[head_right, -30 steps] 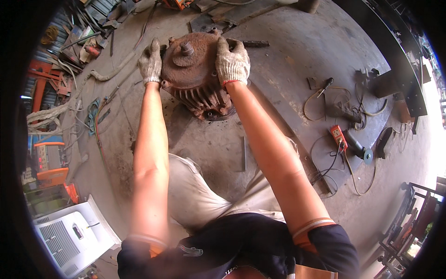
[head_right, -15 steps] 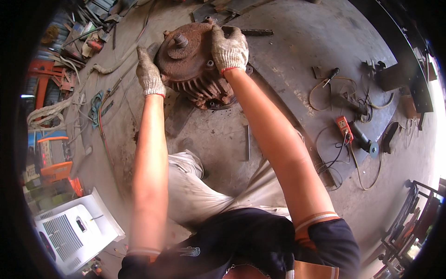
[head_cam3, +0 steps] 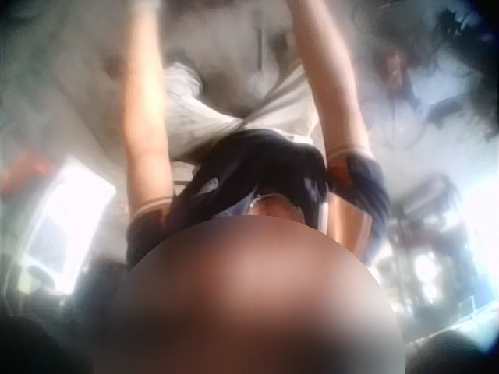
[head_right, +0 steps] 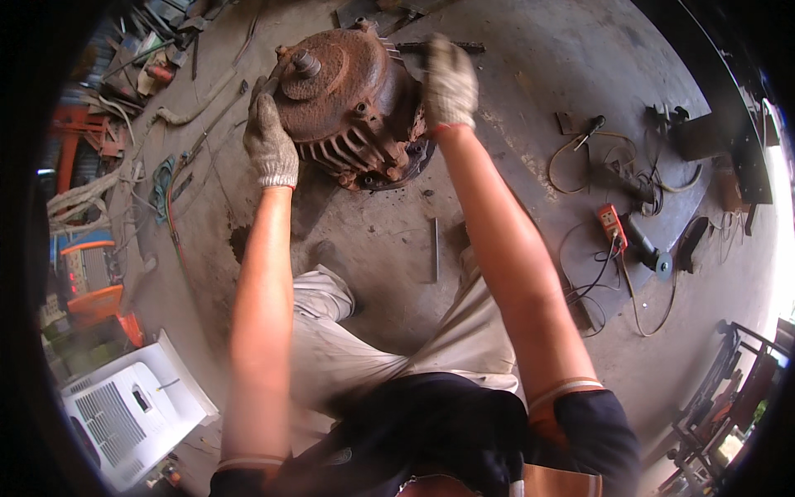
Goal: The person walks to a motor on the workshop floor, puts on gloves, and then uses a wrench to loosen and remove bolts from the motor housing. The person continues to remove bolts and reposition the motor while seated on the floor.
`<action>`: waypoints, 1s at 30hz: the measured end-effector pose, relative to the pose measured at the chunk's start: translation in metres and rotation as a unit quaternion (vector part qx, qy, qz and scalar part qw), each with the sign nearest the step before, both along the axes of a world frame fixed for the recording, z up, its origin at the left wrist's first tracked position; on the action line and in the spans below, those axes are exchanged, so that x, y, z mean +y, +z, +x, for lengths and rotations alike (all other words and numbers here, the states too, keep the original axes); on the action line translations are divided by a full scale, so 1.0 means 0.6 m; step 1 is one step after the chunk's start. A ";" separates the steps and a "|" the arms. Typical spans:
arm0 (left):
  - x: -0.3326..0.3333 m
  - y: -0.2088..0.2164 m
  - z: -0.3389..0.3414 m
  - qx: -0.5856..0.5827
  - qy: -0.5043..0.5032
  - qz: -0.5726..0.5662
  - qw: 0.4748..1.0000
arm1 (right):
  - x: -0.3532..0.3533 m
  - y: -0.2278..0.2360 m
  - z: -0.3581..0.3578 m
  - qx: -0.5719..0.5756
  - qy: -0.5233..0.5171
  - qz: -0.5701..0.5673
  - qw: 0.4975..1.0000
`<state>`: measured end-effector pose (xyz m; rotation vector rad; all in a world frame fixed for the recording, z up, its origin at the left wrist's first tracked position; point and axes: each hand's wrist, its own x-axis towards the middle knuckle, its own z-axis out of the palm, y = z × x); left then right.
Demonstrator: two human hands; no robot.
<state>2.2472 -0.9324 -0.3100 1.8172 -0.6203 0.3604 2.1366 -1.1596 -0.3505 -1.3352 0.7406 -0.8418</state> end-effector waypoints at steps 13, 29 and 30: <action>-0.002 0.001 -0.005 -0.025 0.002 -0.026 0.999 | 0.270 -0.525 -0.330 0.711 0.327 -0.103 0.614; 0.008 0.015 -0.012 -0.026 0.027 0.055 0.998 | 0.213 -0.149 -0.328 0.262 0.304 0.389 0.830; 0.010 0.019 -0.008 -0.049 0.045 0.100 0.993 | 0.203 -0.113 -0.328 0.195 0.340 0.447 0.804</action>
